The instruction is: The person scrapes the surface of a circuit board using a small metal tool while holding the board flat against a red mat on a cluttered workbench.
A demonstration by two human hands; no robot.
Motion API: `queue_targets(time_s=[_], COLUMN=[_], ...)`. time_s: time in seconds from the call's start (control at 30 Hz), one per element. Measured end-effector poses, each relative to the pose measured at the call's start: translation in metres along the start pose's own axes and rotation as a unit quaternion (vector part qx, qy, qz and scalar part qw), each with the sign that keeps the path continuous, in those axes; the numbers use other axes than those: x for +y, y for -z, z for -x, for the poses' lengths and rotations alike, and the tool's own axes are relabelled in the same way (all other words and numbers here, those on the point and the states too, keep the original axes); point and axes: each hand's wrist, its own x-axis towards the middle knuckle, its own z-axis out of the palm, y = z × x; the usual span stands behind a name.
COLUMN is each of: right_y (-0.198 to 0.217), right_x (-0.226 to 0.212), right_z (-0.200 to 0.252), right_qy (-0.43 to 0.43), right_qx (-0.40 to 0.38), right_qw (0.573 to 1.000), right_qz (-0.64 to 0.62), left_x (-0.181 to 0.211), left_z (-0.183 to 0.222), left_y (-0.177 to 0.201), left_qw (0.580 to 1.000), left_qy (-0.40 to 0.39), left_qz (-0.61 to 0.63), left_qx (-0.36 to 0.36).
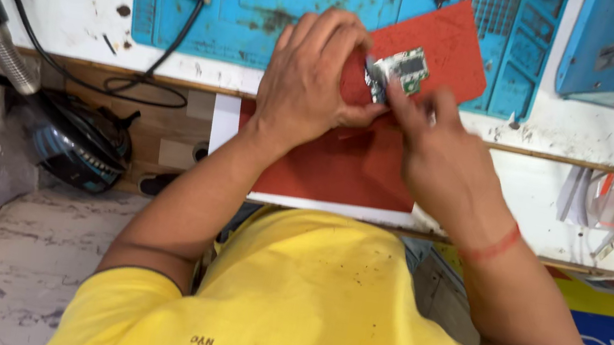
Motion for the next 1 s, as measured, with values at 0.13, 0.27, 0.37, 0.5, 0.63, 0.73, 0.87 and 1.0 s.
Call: queue_targets(time_s=[0.13, 0.27, 0.37, 0.5, 0.63, 0.73, 0.87, 1.0], right_y=[0.007, -0.003, 0.007, 0.006, -0.008, -0.006, -0.015, -0.014], right_x=[-0.008, -0.005, -0.004, -0.003, 0.011, 0.024, 0.03, 0.028], right_z=[-0.006, -0.001, 0.002, 0.0, -0.005, 0.005, 0.027, 0.015], right_qy=[-0.043, -0.006, -0.064, 0.01, 0.008, -0.01, -0.034, -0.04], right_qx=[-0.018, 0.014, -0.046, 0.044, 0.033, 0.051, 0.106, 0.051], right_qw=[0.999, 1.0, 0.997, 0.998, 0.999, 0.999, 0.994, 0.998], right_qz=[-0.004, -0.008, 0.0, -0.035, -0.026, 0.002, -0.005, 0.008], left_x=[-0.003, 0.003, 0.0, -0.003, -0.002, -0.006, 0.004, 0.009], left_z=[-0.006, 0.005, -0.007, -0.001, 0.002, -0.006, 0.004, -0.017], left_y=[0.005, 0.0, 0.002, 0.007, 0.001, 0.001, 0.003, 0.011], left_qw=[1.0, 1.0, 1.0, 1.0, 1.0, 1.0, 0.999, 0.998], left_qy=[0.012, -0.003, 0.005, 0.006, -0.01, -0.008, -0.043, -0.05], left_qz=[0.004, 0.002, 0.006, -0.001, 0.008, 0.002, -0.013, -0.04], left_qx=[-0.014, -0.002, -0.002, 0.0, 0.0, -0.004, -0.009, -0.01])
